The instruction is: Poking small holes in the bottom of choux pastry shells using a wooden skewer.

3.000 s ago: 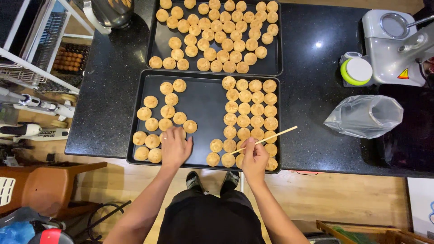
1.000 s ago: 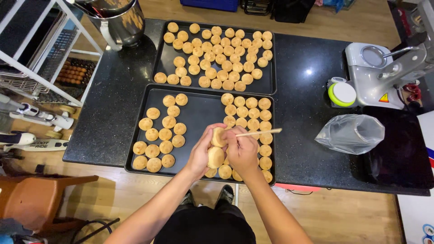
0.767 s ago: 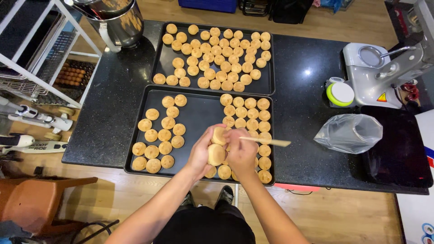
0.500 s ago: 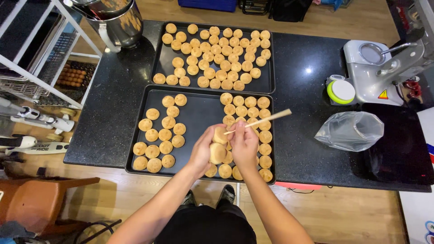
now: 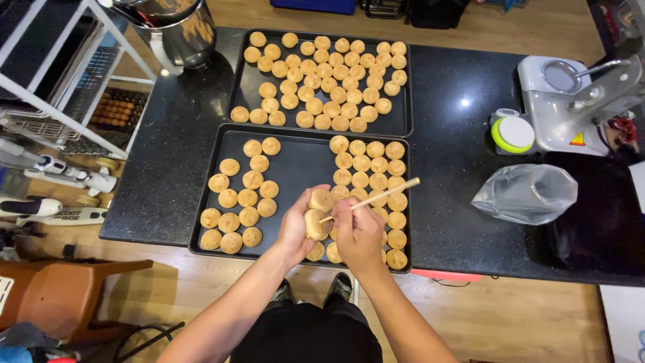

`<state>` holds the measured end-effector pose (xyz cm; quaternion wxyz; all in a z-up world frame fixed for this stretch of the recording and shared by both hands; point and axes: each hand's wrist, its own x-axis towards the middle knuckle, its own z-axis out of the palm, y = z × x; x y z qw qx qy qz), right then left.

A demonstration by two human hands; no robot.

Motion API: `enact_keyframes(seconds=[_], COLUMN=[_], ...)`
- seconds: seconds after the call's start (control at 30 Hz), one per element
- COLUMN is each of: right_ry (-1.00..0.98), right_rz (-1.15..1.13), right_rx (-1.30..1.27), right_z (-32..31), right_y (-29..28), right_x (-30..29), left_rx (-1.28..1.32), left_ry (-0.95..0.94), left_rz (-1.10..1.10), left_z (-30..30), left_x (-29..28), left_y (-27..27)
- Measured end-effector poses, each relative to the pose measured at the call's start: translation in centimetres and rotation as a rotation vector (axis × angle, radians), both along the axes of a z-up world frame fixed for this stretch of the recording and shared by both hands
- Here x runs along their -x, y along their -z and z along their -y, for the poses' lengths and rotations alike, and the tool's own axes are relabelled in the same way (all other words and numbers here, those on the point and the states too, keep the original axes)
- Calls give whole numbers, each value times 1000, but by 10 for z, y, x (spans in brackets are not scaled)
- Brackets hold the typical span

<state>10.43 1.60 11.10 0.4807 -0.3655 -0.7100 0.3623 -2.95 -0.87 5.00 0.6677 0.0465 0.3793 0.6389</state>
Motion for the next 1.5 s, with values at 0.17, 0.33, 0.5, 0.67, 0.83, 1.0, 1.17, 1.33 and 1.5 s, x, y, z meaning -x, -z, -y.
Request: enact_keyframes(seconds=[0.17,0.33,0.5,0.67,0.83,1.0,1.17,1.33,1.5], right_ry=[-1,15,-107,-131,-52,-68,-93,-52,-17], right_rz=[-66,-91,-2,16,50,44,-104,-54,-330], right_rx=[25,-67,34,-189,332,-277,336,-76,580], right_z=[-1,4,2,-9,-12,-11,-17,-27,-34], right_y=[8,7,3,22,51,55,85,71,87], right_x=[-15,-12,-12,-20,-24,-30,-25,-14,4], left_rx=[-12,-24,17,-156,-43,-28,40,-13,36], left_ry=[-19,-12,-38,-148,-134,-182,-180,-165,-96], left_rz=[-3,14,20,-441,-381,-503,-474,-359,-498], left_z=[0,-1,-3,-13,-13,-13,-18,-33,-49], left_x=[-1,-11,-20,-29,-39,-47,-49,-39,-13], left_y=[5,-19,-21,12,11,31,28,48,65])
